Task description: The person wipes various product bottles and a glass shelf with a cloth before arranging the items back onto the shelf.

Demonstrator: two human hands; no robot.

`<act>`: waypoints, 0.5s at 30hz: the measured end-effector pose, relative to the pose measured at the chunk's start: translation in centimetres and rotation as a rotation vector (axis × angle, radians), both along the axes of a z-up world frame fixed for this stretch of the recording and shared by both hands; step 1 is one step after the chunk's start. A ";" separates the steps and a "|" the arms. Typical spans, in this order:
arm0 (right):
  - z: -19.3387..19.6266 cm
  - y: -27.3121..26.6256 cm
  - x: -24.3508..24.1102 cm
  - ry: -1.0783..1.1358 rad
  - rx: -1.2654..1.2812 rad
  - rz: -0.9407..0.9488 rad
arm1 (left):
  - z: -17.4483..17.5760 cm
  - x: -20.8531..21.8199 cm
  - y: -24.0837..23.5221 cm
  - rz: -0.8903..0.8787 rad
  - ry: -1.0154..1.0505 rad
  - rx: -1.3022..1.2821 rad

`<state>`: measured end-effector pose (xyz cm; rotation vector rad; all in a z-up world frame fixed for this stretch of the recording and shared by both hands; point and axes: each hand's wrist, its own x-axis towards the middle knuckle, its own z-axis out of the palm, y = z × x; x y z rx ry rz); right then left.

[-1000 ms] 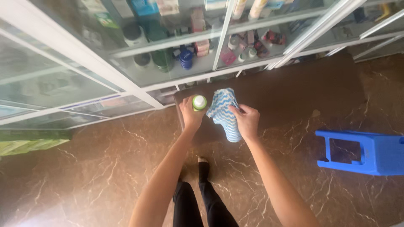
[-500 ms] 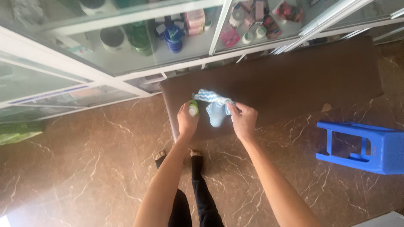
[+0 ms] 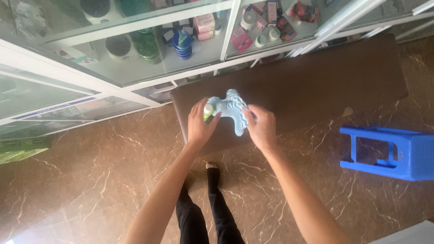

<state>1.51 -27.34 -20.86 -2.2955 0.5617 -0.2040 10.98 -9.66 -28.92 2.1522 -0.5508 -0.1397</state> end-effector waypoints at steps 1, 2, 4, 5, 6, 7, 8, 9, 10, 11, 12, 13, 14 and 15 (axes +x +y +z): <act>0.8 -0.1 -0.3 -0.078 -0.034 0.041 | 1.0 0.1 -0.5 -0.056 -0.049 -0.026; 1.6 -0.4 -0.3 -0.161 -0.071 0.089 | 1.9 0.5 -1.2 -0.105 -0.104 -0.056; 3.5 -0.9 -0.2 -0.238 -0.127 0.178 | 3.8 1.6 -2.1 -0.233 -0.175 -0.103; 4.4 -1.3 -0.1 -0.231 -0.147 0.217 | 4.8 2.2 -2.5 -0.311 -0.192 -0.121; 5.4 -1.7 -0.1 -0.224 -0.168 0.259 | 5.6 2.6 -2.8 -0.388 -0.209 -0.140; 6.3 -2.1 -0.3 -0.236 -0.203 0.297 | 6.3 3.1 -3.1 -0.420 -0.195 -0.123; 7.3 -2.5 -0.4 -0.248 -0.238 0.335 | 7.1 3.6 -3.3 -0.454 -0.180 -0.105; 8.3 -2.8 -0.6 -0.260 -0.273 0.372 | 7.9 3.9 -3.4 -0.487 -0.165 -0.087; 9.2 -3.0 -0.9 -0.252 -0.265 0.380 | 8.6 4.1 -3.2 -0.505 -0.127 -0.109; 10.1 -3.2 -1.2 -0.244 -0.257 0.387 | 9.4 4.2 -3.0 -0.523 -0.090 -0.130; 11.0 -3.4 -1.4 -0.239 -0.251 0.393 | 10.2 4.5 -2.9 -0.542 -0.054 -0.152; 11.9 -3.4 -1.7 -0.245 -0.235 0.397 | 11.0 4.5 -2.7 -0.556 -0.033 -0.152; 12.9 -3.5 -1.9 -0.254 -0.223 0.404 | 11.8 4.4 -2.5 -0.568 -0.016 -0.154; 13.7 -3.6 -2.2 -0.263 -0.212 0.411 | 12.6 4.4 -2.4 -0.580 0.001 -0.157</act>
